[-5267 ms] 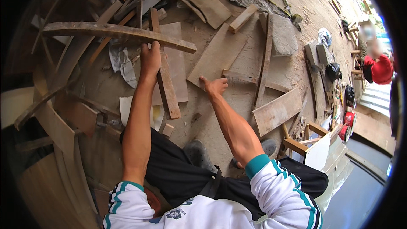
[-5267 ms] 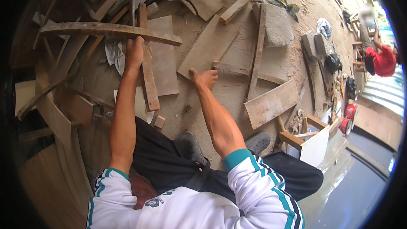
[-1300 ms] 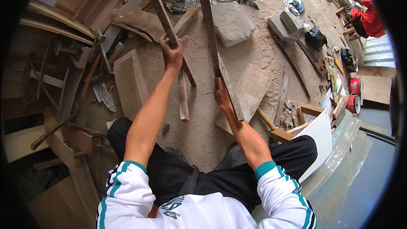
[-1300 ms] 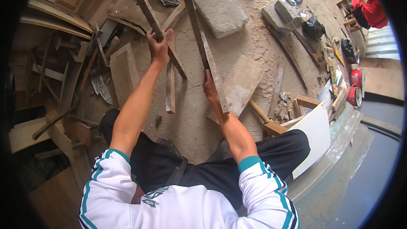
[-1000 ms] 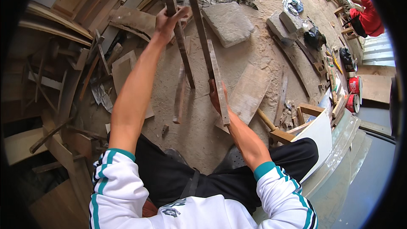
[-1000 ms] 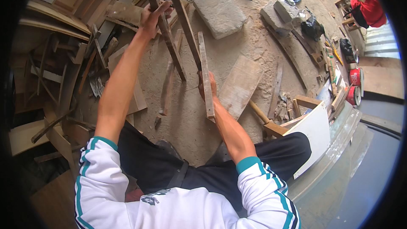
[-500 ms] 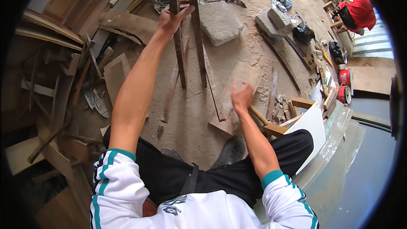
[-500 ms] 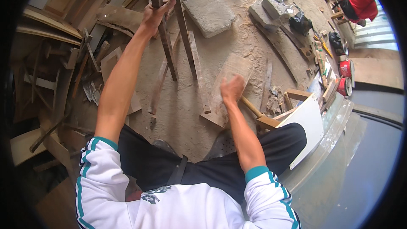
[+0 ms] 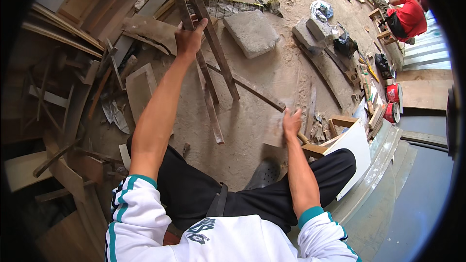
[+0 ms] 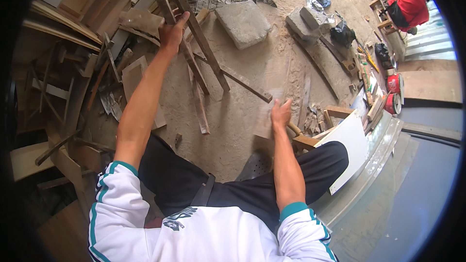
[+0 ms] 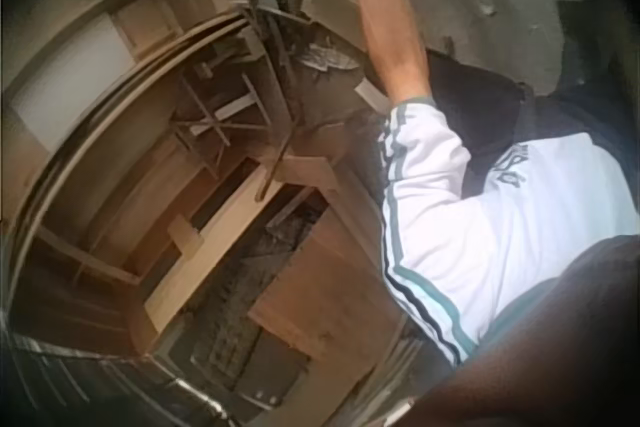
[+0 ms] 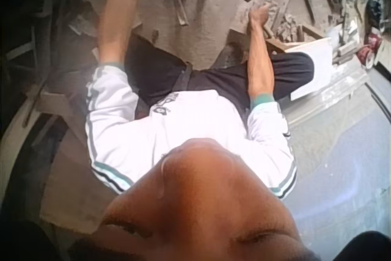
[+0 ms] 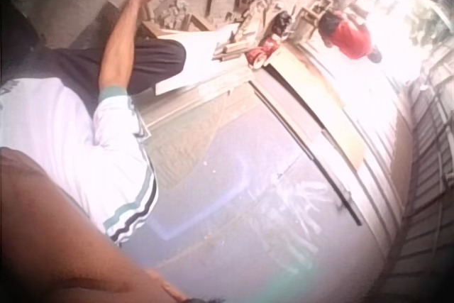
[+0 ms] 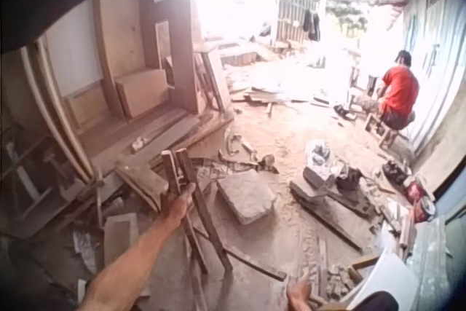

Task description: The person assembles a small wooden stool by fitting wooden legs and a seat panel together. They repeatedly adjust and reposition the pieces to align them, then use a hammer to secure the components.

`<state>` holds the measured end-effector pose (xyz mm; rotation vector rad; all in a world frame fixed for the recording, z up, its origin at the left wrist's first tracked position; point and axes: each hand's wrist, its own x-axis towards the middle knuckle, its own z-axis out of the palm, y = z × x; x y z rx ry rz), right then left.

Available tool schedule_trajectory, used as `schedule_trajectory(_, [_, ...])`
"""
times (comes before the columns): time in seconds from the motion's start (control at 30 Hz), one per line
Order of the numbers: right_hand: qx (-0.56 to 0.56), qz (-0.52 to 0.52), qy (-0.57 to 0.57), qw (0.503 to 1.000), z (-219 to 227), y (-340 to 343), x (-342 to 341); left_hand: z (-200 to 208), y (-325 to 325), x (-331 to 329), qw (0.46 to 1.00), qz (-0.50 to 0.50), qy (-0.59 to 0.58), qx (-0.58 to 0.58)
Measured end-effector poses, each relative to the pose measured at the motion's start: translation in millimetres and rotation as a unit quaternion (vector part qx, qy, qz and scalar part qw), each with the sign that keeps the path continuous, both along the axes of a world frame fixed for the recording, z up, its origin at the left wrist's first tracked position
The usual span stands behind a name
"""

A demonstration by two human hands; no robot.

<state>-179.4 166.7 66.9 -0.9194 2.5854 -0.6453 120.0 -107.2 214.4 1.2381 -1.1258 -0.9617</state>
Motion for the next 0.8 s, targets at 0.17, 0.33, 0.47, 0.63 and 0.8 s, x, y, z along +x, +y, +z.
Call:
schedule_trajectory(0.17, [-0.065, -0.06, 0.114, 0.99, 88, -27, -90, 2, -1, -13, 0.999, 0.031, -0.001, -0.038])
schedule_trajectory(0.33, [-0.177, -0.041, -0.018, 0.983, 190, -31, -80, 1, 3, -18, 0.988, 0.104, -0.101, -0.057])
schedule_trajectory(0.47, [-0.247, 0.002, -0.25, 0.936, 196, -31, 11, 0, 9, -18, 0.981, 0.172, -0.086, -0.028])
schedule_trajectory(0.63, [-0.194, 0.038, -0.336, 0.921, 109, -24, 73, 8, 22, -19, 0.971, 0.216, -0.101, -0.012])
schedule_trajectory(0.8, [-0.13, 0.001, -0.216, 0.968, 80, -21, 106, 4, 26, -15, 0.977, 0.199, -0.071, -0.025])
